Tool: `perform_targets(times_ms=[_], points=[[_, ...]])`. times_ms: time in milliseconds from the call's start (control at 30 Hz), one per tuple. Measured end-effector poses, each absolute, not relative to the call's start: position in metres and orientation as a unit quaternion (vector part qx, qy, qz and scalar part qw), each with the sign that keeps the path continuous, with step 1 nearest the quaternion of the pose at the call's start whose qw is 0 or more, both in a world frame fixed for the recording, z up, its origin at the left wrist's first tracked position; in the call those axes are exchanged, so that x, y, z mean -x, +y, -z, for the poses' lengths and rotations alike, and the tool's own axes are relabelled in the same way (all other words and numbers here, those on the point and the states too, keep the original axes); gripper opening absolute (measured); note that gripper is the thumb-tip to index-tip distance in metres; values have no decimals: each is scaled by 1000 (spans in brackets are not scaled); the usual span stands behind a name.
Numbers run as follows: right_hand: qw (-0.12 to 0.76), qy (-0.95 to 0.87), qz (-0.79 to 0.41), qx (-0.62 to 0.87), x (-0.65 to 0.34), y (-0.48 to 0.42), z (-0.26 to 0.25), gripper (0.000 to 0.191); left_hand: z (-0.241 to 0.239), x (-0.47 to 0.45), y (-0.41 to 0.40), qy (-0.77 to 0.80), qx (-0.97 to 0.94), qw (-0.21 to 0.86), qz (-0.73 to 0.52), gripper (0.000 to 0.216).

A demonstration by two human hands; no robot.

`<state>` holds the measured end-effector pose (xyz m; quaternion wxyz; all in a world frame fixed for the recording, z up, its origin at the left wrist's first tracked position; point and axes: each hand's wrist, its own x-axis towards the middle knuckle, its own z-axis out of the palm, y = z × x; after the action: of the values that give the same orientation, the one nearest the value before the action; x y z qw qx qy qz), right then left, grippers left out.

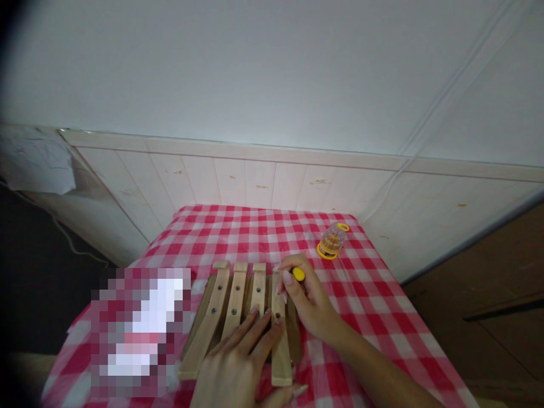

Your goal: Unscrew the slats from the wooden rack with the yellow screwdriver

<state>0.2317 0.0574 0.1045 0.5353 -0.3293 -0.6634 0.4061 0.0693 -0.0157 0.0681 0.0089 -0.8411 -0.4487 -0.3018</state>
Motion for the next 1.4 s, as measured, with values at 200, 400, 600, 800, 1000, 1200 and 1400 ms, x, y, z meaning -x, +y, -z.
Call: perform_targets(times_ms=[200,400,600,800,1000,1200,1400], points=[[492,-645,-499,305,-237,54,-91,50,-67,-68,-15,-447,846,1,290,74],[441,-708,-460,305,-243,57,-107,42,-64,-68,-16,-448,843,0,297,76],[428,-730,-456,275,-243,59,-121,27,-63,-68,-15,-440,841,8,315,76],[492,-683,-454,293,-241,61,-116,14,-65,-70,-15,-445,840,13,310,75],[483,-693,-424,325,-239,61,-110,23,-68,-69,-16,-443,842,14,309,74],[492,-632,-507,318,-244,59,-93,42,-66,-67,-14,-439,845,12,306,76],[542,-569,-536,310,-241,57,-96,31,-66,-65,-14,-429,851,14,304,79]])
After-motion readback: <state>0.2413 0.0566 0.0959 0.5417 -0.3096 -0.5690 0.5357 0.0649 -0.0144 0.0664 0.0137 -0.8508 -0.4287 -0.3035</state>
